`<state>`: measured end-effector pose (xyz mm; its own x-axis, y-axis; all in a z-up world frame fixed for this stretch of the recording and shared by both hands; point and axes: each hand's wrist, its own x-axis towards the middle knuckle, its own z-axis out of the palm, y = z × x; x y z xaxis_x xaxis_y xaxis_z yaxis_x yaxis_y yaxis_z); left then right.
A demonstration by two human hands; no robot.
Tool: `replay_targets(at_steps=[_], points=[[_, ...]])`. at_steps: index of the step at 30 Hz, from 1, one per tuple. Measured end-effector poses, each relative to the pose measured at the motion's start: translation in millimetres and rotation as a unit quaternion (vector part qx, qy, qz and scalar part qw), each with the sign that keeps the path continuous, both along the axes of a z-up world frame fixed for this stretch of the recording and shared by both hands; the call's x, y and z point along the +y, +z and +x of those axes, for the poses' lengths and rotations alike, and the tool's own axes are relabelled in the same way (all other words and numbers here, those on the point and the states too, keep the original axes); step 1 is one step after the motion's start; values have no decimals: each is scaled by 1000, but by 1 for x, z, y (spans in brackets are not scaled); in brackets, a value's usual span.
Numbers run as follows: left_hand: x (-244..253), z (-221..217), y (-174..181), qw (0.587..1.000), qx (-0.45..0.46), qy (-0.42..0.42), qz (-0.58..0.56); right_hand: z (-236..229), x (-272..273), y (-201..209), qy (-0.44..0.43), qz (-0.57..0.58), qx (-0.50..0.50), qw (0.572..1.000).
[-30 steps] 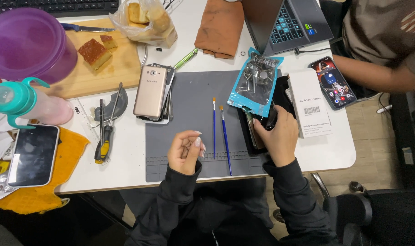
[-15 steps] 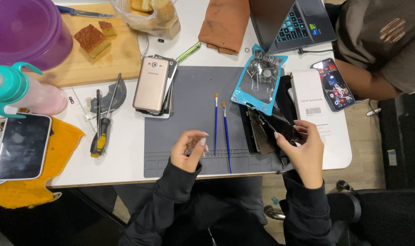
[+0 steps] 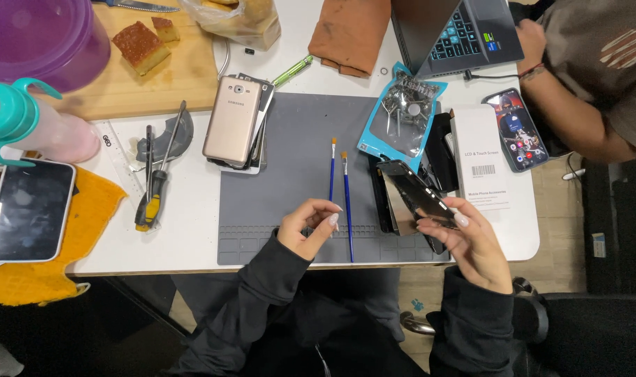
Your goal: The person uses a small brush to clean the interior frame of a disassembled smartphone, focusing on the edges and corners. They then set the frame down and pick up a black phone casing to brush it as well.
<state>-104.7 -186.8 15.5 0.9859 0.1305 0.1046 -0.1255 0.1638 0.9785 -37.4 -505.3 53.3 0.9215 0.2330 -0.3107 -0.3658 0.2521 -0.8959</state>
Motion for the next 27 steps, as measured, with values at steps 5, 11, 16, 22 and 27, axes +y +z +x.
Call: replay_targets(at_steps=[5, 11, 16, 22, 27], points=[[-8, -3, -8, 998, 16, -53, -28, -19, 62, 4, 121, 230, 80, 962], [-2, -11, 4, 956, -34, -140, -256, -59, 119, -53, 213, 362, 282, 863], [10, -18, 2, 865, -95, -228, -436, -67, 161, -36, 228, 429, 319, 814], [5, -17, -16, 861, -103, -175, -466, -75, 171, -28, 241, 453, 332, 791], [-8, -16, -83, 854, -74, -129, -499, -75, 179, -4, 266, 384, 274, 841]])
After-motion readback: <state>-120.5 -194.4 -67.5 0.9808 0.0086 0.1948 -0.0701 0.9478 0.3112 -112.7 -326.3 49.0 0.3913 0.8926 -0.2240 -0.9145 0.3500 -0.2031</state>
